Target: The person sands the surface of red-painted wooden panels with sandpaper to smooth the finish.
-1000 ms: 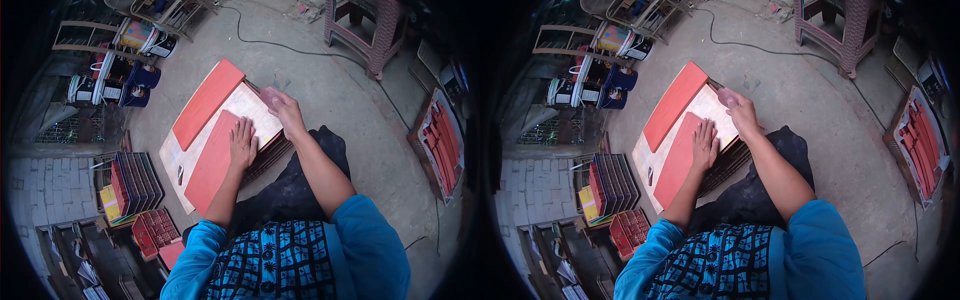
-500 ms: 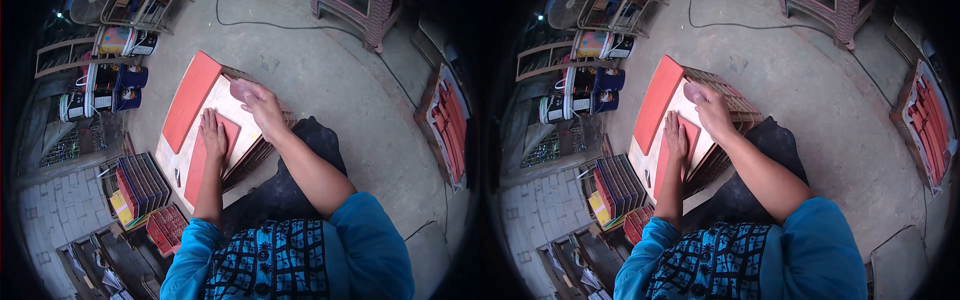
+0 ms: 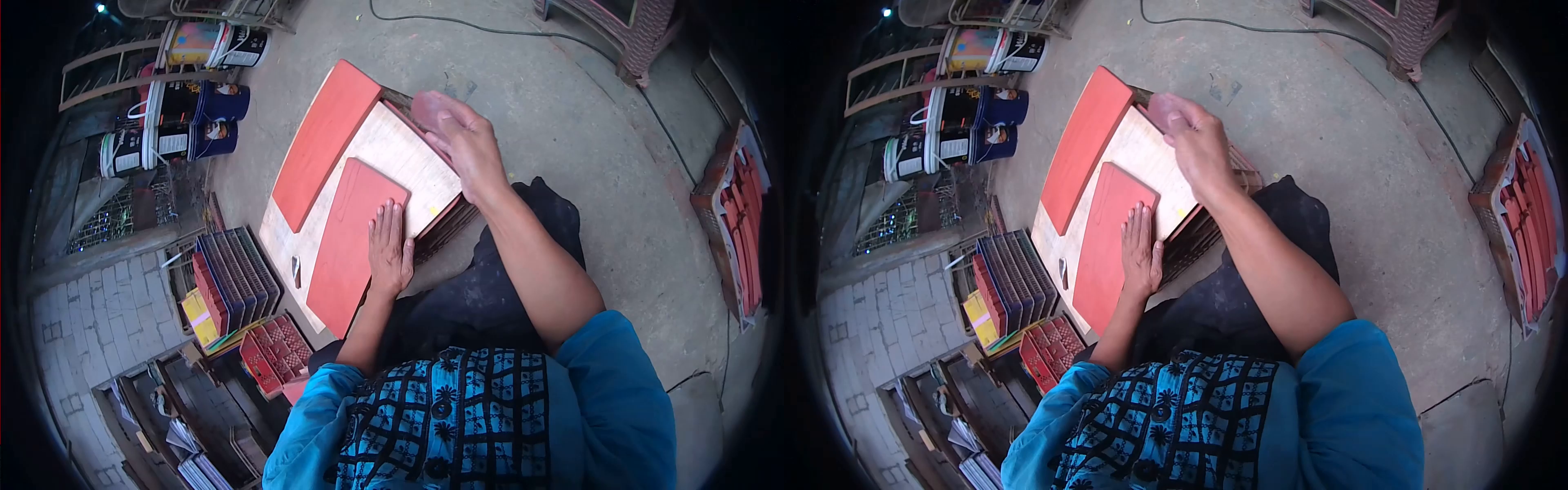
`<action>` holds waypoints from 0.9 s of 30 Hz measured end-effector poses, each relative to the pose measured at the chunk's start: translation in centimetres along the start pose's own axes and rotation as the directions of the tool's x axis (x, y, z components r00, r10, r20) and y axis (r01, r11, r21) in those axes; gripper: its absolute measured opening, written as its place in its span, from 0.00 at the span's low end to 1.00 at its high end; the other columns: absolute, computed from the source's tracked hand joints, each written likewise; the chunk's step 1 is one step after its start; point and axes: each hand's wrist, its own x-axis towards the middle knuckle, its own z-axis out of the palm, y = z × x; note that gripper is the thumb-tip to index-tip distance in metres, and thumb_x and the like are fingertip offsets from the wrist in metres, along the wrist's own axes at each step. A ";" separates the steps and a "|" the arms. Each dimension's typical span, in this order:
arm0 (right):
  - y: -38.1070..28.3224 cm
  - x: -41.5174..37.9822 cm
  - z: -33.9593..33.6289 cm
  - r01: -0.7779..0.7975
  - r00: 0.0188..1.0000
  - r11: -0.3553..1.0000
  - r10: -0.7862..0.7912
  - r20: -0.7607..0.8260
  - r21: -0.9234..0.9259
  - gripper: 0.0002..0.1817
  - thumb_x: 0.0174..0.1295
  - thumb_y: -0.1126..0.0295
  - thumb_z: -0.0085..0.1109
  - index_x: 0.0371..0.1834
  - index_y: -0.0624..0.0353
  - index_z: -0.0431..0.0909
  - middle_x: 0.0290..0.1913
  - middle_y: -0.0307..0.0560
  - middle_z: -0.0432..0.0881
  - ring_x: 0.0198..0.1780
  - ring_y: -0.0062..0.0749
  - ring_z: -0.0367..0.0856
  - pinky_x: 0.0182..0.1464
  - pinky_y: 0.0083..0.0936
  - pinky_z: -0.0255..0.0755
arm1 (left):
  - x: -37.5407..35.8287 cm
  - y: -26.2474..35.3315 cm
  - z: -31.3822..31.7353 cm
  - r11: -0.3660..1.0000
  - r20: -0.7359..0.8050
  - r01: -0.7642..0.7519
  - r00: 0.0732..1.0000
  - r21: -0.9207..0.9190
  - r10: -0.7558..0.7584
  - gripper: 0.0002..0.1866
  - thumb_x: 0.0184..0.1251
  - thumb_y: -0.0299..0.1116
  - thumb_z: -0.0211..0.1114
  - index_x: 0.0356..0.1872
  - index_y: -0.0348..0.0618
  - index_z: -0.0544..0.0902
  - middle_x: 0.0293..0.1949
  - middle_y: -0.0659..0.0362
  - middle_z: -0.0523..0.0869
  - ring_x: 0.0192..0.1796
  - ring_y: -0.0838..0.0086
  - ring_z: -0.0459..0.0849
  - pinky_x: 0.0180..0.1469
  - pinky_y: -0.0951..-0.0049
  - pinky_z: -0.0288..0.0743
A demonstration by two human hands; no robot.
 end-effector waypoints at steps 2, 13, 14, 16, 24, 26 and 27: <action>-0.3 -0.2 0.2 -0.004 1.000 1.000 0.005 -0.025 0.031 0.18 0.69 0.73 0.42 0.61 0.64 0.69 0.61 0.52 0.71 0.60 0.36 0.72 0.62 0.32 0.69 | -1.6 -0.4 -0.2 0.999 -0.020 0.037 0.999 -0.025 -0.037 0.30 0.68 0.36 0.46 0.71 0.38 0.56 0.71 0.47 0.56 0.74 0.54 0.52 0.73 0.54 0.41; 2.8 -1.0 0.5 0.055 0.998 0.993 -0.052 0.032 -0.107 0.18 0.68 0.74 0.44 0.60 0.67 0.69 0.59 0.55 0.72 0.58 0.38 0.74 0.60 0.29 0.71 | -15.6 -6.9 0.9 0.842 -0.153 0.537 0.828 -0.056 -0.539 0.29 0.71 0.37 0.41 0.72 0.42 0.53 0.73 0.50 0.52 0.75 0.56 0.47 0.72 0.50 0.37; 3.1 -1.4 0.7 0.076 0.996 0.981 -0.068 0.055 -0.177 0.18 0.68 0.75 0.44 0.60 0.67 0.69 0.59 0.55 0.72 0.58 0.37 0.74 0.59 0.28 0.71 | -16.9 -7.8 1.1 0.771 -0.140 0.636 0.761 -0.034 -0.634 0.31 0.71 0.40 0.44 0.72 0.44 0.52 0.74 0.52 0.50 0.75 0.56 0.47 0.72 0.47 0.35; 4.5 -1.6 0.9 0.133 0.990 0.939 -0.108 0.095 -0.318 0.18 0.68 0.75 0.45 0.60 0.65 0.70 0.57 0.53 0.76 0.57 0.36 0.76 0.57 0.28 0.72 | -19.0 -9.1 1.2 0.573 -0.190 0.813 0.549 -0.105 -0.814 0.32 0.69 0.42 0.46 0.71 0.42 0.55 0.73 0.51 0.52 0.75 0.56 0.48 0.72 0.51 0.37; 10.2 -4.5 1.0 0.685 0.727 0.077 -0.128 0.674 -0.724 0.20 0.62 0.80 0.40 0.56 0.60 0.72 0.50 0.61 0.78 0.57 0.55 0.74 0.57 0.40 0.69 | -24.8 -18.3 5.3 -0.086 0.060 0.272 -0.103 -0.958 -0.993 0.19 0.57 0.37 0.56 0.46 0.33 0.80 0.32 0.55 0.81 0.34 0.67 0.78 0.38 0.64 0.71; 11.2 -4.5 0.3 0.747 0.656 -0.052 -0.108 0.747 -0.663 0.21 0.61 0.81 0.40 0.56 0.60 0.72 0.53 0.61 0.77 0.60 0.54 0.71 0.60 0.40 0.67 | -23.9 -15.4 -0.1 -0.236 0.225 0.145 -0.087 -0.961 -0.970 0.09 0.55 0.36 0.57 0.30 0.43 0.80 0.21 0.65 0.73 0.25 0.76 0.69 0.29 0.68 0.63; 11.2 -4.4 0.3 0.751 0.648 -0.081 -0.098 0.755 -0.655 0.20 0.61 0.81 0.40 0.56 0.59 0.73 0.54 0.60 0.76 0.62 0.54 0.69 0.61 0.40 0.66 | -24.4 -16.0 -0.3 -0.226 0.228 0.137 -0.003 -0.964 -0.974 0.05 0.54 0.36 0.58 0.24 0.48 0.77 0.19 0.69 0.70 0.23 0.80 0.66 0.30 0.70 0.61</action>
